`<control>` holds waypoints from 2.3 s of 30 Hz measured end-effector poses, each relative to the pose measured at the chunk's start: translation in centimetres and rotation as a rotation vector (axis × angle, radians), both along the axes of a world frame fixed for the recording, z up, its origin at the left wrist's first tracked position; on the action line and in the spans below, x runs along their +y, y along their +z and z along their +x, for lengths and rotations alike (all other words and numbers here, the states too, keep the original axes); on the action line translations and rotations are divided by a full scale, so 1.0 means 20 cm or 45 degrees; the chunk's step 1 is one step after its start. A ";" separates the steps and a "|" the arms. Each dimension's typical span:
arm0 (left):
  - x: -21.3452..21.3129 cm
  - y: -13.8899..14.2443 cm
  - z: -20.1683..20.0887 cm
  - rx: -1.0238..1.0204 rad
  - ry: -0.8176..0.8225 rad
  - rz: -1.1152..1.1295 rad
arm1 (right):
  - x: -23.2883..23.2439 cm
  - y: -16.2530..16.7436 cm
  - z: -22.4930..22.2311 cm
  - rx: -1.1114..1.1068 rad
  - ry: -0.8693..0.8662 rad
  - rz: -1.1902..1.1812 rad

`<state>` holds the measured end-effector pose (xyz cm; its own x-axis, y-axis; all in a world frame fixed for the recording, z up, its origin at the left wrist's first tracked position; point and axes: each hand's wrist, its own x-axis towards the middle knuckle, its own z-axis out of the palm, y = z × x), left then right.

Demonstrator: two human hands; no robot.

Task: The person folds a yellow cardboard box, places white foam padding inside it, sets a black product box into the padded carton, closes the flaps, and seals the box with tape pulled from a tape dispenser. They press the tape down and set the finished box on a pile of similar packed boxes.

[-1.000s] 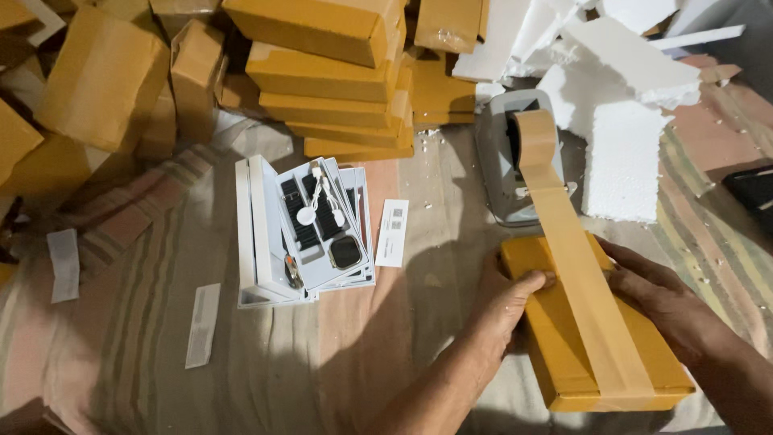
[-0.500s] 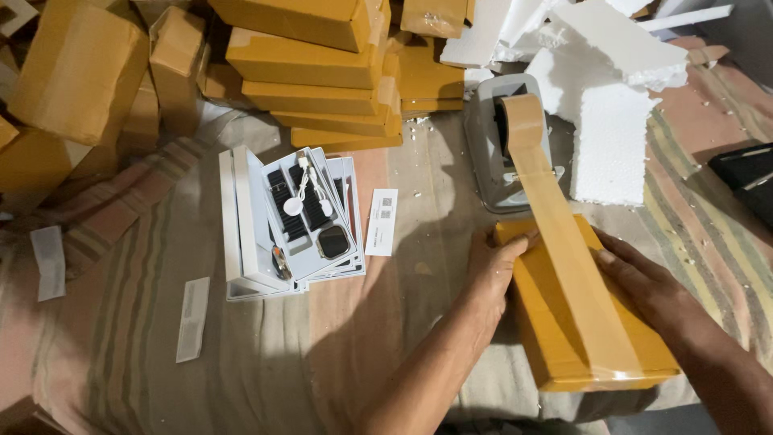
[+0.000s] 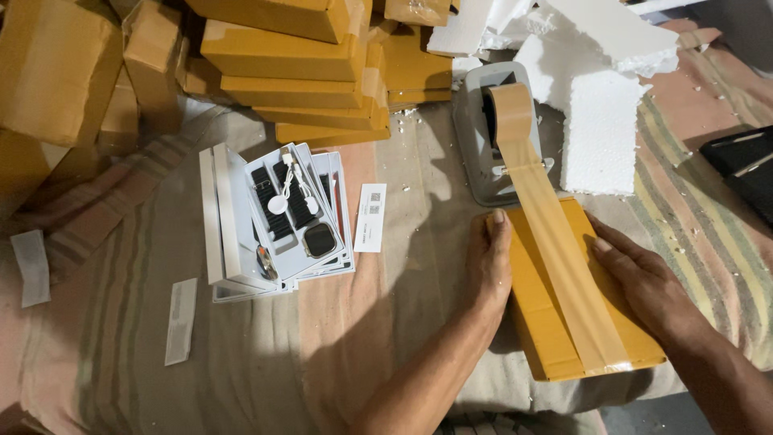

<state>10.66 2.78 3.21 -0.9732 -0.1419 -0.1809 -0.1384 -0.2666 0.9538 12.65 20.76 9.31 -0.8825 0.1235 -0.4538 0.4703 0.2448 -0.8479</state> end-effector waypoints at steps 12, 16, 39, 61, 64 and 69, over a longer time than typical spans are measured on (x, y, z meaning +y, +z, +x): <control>-0.05 0.16 0.04 -0.154 -0.094 -0.072 | -0.03 0.10 -0.01 -0.154 0.011 0.368; -0.04 0.24 0.03 -0.200 -0.113 -0.110 | -0.03 0.19 -0.01 -0.152 -0.027 0.354; -0.04 0.22 0.06 -0.206 -0.150 -0.041 | 0.00 0.11 0.02 -0.123 -0.101 0.150; -0.02 0.18 0.07 -0.057 -0.146 -0.008 | -0.01 0.13 0.05 -0.041 -0.008 0.213; -0.01 0.14 0.06 -0.042 -0.132 0.003 | -0.01 0.13 0.06 -0.050 0.000 0.238; 0.01 0.04 0.03 0.119 -0.067 0.076 | 0.02 0.06 0.08 -0.044 0.002 0.186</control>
<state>11.24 2.99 4.02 -0.9920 -0.0818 -0.0958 -0.0651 -0.3183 0.9457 14.15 21.21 10.51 -0.8669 0.1890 -0.4613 0.4981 0.3651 -0.7865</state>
